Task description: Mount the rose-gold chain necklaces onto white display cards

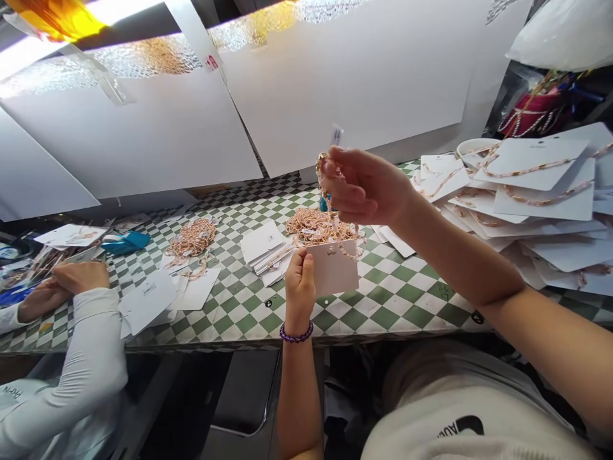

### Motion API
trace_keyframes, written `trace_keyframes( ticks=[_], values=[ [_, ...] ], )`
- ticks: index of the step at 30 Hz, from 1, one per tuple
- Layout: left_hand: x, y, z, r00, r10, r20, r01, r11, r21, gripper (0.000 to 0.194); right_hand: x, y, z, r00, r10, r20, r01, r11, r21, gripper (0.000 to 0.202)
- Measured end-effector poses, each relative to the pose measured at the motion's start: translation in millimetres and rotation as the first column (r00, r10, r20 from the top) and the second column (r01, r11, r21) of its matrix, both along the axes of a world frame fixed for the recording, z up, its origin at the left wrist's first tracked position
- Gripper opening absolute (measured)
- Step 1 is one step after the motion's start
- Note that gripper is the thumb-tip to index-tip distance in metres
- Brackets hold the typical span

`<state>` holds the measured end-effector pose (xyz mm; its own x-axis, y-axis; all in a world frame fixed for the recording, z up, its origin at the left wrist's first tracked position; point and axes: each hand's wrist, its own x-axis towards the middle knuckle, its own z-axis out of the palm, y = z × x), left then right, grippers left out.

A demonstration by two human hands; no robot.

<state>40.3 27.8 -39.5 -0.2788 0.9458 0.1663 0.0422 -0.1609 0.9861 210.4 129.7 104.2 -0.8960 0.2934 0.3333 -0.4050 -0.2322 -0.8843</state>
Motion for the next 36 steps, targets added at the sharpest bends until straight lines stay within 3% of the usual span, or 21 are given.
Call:
trace_keyframes(
  ticks=[4,10,17,19,22,26,32,36],
  values=[
    [1.7,-1.2,3.8,0.999,-0.027,0.034,0.028,1.0,-0.013,0.027,-4.8,-3.0,-0.5,1.0,-0.027,-0.004,0.026,0.998,-0.059,0.026],
    [4.9,-1.9,8.3,0.994,-0.096,0.054,0.097,0.995,-0.025,0.035,-22.2,10.3,-26.1,0.96,-0.256,0.112,0.24,0.961,0.141,0.024],
    [8.2,-1.7,11.6,0.978,-0.187,0.089,0.19,0.981,-0.028,0.054,-26.0,22.5,-35.6,0.874,-0.371,0.314,0.386,0.922,0.018,0.026],
    [7.7,-1.2,9.4,0.979,-0.19,0.069,0.192,0.981,-0.032,0.054,-24.6,22.8,-33.9,0.88,-0.346,0.324,0.373,0.927,-0.022,0.025],
    [6.5,-1.0,5.9,0.982,-0.189,0.026,0.189,0.982,-0.019,0.053,-21.7,18.4,-30.8,0.947,-0.209,0.244,0.222,0.974,-0.03,0.022],
    [5.9,-1.7,4.7,0.972,-0.232,-0.029,0.232,0.973,0.001,0.045,-19.8,4.3,-26.0,0.988,-0.088,0.124,0.069,0.986,0.152,0.028],
    [7.0,0.0,5.8,0.972,-0.215,-0.096,0.217,0.976,0.015,0.041,-18.3,-6.0,-20.1,0.963,-0.253,0.087,0.221,0.935,0.277,0.026],
    [7.4,-0.1,5.8,0.974,-0.201,-0.102,0.202,0.979,-0.006,0.047,-15.6,-3.5,-18.3,0.944,-0.323,0.062,0.297,0.917,0.265,0.021]
  ],
)
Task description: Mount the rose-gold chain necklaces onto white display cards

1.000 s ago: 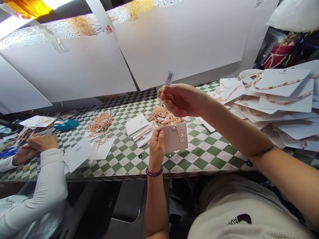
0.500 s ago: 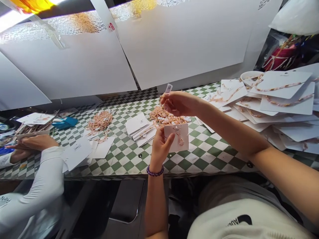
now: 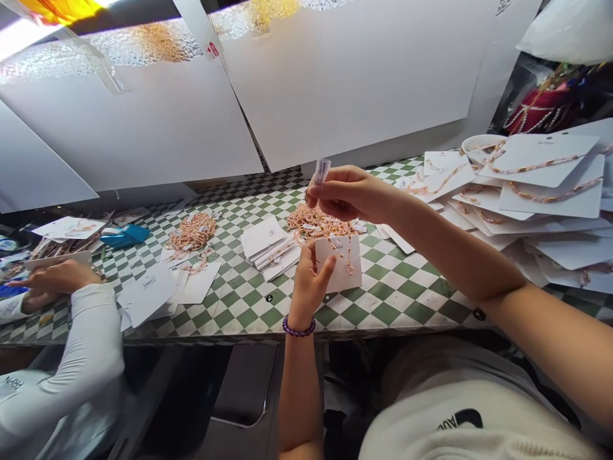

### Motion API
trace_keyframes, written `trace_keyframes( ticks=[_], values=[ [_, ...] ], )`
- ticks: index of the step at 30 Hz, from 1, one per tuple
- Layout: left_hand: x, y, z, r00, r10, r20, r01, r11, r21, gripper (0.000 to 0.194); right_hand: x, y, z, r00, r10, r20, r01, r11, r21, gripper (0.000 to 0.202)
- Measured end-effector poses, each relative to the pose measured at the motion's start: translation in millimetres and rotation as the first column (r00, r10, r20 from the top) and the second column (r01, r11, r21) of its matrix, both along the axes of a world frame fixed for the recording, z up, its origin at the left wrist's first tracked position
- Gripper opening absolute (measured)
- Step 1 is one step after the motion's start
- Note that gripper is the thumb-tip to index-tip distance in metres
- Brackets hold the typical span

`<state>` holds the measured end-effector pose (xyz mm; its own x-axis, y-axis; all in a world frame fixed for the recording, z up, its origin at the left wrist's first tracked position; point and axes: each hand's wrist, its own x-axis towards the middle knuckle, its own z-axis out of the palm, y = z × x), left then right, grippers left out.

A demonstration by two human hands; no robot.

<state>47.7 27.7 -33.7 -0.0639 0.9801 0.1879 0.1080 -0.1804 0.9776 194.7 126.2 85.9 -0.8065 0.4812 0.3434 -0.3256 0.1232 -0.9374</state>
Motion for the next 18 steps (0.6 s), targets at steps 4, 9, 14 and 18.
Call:
trace_keyframes(
  ticks=[4,9,14,18],
  values=[
    [-0.5,-2.0,1.5,0.999,-0.012,-0.043,0.013,1.0,0.002,0.05,-4.4,-3.3,-0.5,0.996,0.083,-0.03,-0.086,0.99,-0.114,0.023],
    [-0.9,-1.3,0.7,0.995,-0.009,-0.095,0.015,0.998,0.064,0.04,-13.4,-4.6,-10.1,0.993,0.116,-0.021,-0.117,0.992,-0.049,0.026],
    [-1.6,-0.6,-2.4,0.997,0.0,-0.079,0.004,0.999,0.044,0.038,-12.2,5.4,-16.7,0.996,-0.049,0.07,0.048,0.999,0.014,0.024],
    [-1.6,-2.0,-1.4,0.992,0.034,-0.12,-0.03,0.999,0.028,0.04,-8.5,5.2,-11.8,0.999,0.039,0.034,-0.04,0.999,0.029,0.027]
  ],
)
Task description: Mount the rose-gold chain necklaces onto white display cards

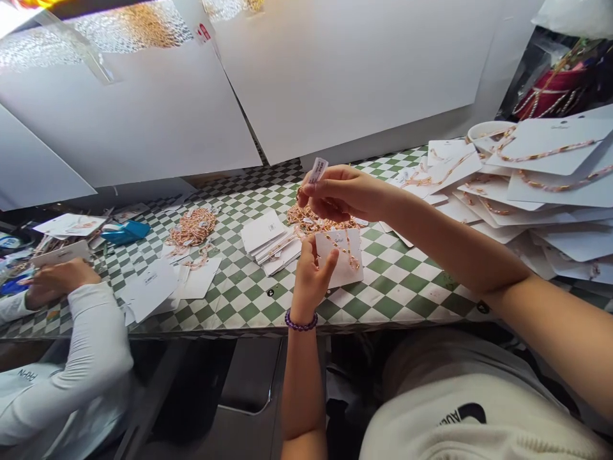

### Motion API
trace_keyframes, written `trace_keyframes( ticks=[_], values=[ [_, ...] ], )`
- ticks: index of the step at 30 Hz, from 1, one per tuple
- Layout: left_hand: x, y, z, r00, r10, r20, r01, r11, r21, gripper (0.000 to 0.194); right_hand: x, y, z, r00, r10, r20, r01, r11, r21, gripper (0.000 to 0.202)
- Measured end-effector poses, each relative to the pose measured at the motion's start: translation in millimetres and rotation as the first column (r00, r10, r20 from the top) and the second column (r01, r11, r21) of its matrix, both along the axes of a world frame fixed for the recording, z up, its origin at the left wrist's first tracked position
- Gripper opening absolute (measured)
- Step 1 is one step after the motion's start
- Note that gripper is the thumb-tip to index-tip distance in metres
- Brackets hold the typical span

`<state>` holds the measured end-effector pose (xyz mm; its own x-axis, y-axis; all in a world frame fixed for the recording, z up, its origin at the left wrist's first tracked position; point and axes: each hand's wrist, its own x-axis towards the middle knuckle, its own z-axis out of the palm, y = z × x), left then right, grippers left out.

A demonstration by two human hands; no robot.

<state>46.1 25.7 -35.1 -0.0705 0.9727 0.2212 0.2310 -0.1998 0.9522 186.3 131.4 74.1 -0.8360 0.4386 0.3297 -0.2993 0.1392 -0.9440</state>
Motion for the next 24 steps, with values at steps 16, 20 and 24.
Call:
trace_keyframes(
  ticks=[16,20,24],
  values=[
    [-0.2,1.2,-1.4,1.0,-0.008,0.025,0.007,1.0,0.019,0.035,10.3,1.3,10.8,0.992,-0.073,0.1,0.065,0.994,0.088,0.024],
    [-0.3,3.1,-2.9,0.99,-0.045,0.135,0.045,0.999,0.005,0.042,12.7,31.0,-5.3,0.958,-0.212,0.192,0.201,0.977,0.072,0.028],
    [-0.5,3.2,-1.3,0.988,-0.035,0.15,0.037,0.999,-0.014,0.043,10.8,47.6,-18.1,0.936,-0.238,0.26,0.249,0.968,-0.01,0.022]
  ],
)
